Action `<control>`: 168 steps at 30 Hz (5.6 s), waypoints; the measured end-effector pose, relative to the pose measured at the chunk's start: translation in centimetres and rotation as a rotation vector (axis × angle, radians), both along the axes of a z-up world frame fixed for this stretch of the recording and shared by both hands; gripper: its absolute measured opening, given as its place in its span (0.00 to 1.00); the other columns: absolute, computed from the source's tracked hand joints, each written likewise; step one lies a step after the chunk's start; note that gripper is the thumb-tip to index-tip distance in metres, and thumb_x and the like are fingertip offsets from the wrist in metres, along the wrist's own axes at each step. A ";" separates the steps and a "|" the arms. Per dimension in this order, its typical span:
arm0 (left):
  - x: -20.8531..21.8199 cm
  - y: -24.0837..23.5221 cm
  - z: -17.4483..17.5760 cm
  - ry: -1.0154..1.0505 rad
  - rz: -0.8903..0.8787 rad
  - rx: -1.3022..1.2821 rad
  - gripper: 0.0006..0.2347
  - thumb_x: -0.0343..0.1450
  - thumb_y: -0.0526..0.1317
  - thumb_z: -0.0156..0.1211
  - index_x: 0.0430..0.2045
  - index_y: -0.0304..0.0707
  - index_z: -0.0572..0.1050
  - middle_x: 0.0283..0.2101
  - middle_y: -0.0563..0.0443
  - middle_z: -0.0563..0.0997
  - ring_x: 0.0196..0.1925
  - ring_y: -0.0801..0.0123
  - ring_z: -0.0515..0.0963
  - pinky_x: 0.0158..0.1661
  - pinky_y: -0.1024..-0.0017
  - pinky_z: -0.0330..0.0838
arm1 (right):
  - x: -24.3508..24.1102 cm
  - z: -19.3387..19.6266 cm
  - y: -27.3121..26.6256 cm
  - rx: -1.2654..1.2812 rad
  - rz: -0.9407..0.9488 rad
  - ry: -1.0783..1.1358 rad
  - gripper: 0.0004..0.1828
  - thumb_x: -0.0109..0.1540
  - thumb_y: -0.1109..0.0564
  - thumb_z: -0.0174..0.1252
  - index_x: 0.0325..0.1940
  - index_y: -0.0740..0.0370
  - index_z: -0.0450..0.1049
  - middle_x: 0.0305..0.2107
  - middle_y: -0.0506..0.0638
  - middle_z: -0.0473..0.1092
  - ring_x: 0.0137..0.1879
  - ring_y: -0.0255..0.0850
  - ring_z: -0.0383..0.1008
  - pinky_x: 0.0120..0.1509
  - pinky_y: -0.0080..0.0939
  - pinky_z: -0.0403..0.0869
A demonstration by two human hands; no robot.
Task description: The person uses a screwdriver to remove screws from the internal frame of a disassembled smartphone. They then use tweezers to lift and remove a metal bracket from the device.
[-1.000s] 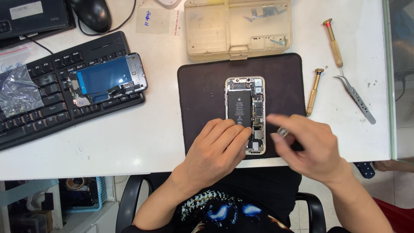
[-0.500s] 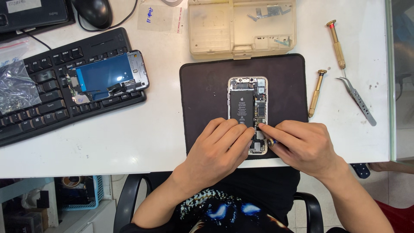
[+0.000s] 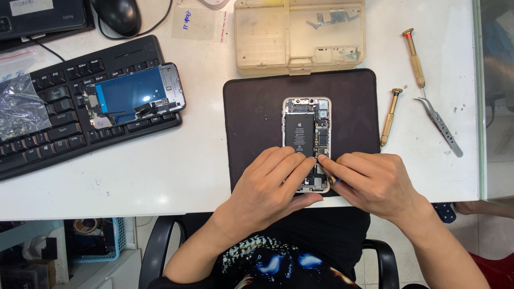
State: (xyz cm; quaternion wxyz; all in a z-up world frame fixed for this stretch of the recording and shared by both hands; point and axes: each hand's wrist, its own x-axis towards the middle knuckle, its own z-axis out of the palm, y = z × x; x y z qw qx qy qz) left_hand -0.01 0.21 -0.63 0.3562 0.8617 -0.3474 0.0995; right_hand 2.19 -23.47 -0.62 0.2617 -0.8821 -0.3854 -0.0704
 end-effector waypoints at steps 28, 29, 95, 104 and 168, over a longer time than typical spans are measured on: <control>-0.2 -0.1 0.4 -0.017 0.019 0.028 0.23 0.66 0.49 0.73 0.47 0.26 0.77 0.43 0.44 0.78 0.51 0.57 0.78 0.54 0.62 0.74 | -0.5 -0.5 -1.5 0.141 -0.082 0.082 0.21 0.51 0.66 0.66 0.49 0.60 0.81 0.29 0.48 0.76 0.23 0.31 0.70 0.24 0.31 0.69; -0.2 -0.1 0.4 -0.019 0.020 0.031 0.24 0.66 0.49 0.73 0.47 0.26 0.77 0.44 0.44 0.78 0.51 0.57 0.77 0.54 0.62 0.74 | -0.6 -0.4 -1.4 0.122 -0.081 0.065 0.22 0.51 0.66 0.66 0.49 0.60 0.81 0.29 0.48 0.76 0.23 0.32 0.71 0.25 0.31 0.69; -2.0 1.7 1.5 0.064 0.152 0.075 0.19 0.70 0.43 0.66 0.47 0.24 0.76 0.51 0.42 0.75 0.56 0.51 0.72 0.58 0.56 0.65 | -2.5 3.5 1.7 0.069 -0.565 0.430 0.14 0.61 0.61 0.61 0.51 0.62 0.81 0.26 0.50 0.74 0.19 0.36 0.67 0.23 0.37 0.66; 5.4 5.9 3.0 -0.089 0.023 0.444 0.16 0.69 0.40 0.67 0.49 0.31 0.76 0.50 0.47 0.76 0.54 0.56 0.75 0.55 0.61 0.67 | -2.0 3.8 0.1 0.051 -0.607 0.328 0.12 0.62 0.60 0.63 0.50 0.62 0.81 0.29 0.52 0.75 0.23 0.35 0.69 0.27 0.37 0.67; 10.7 2.1 2.4 0.051 -0.411 0.254 0.36 0.50 0.47 0.76 0.55 0.38 0.75 0.47 0.49 0.84 0.62 0.59 0.72 0.64 0.52 0.54 | 4.2 2.6 -0.4 -0.299 0.228 -0.180 0.14 0.53 0.62 0.64 0.43 0.62 0.79 0.37 0.46 0.75 0.33 0.34 0.79 0.29 0.34 0.76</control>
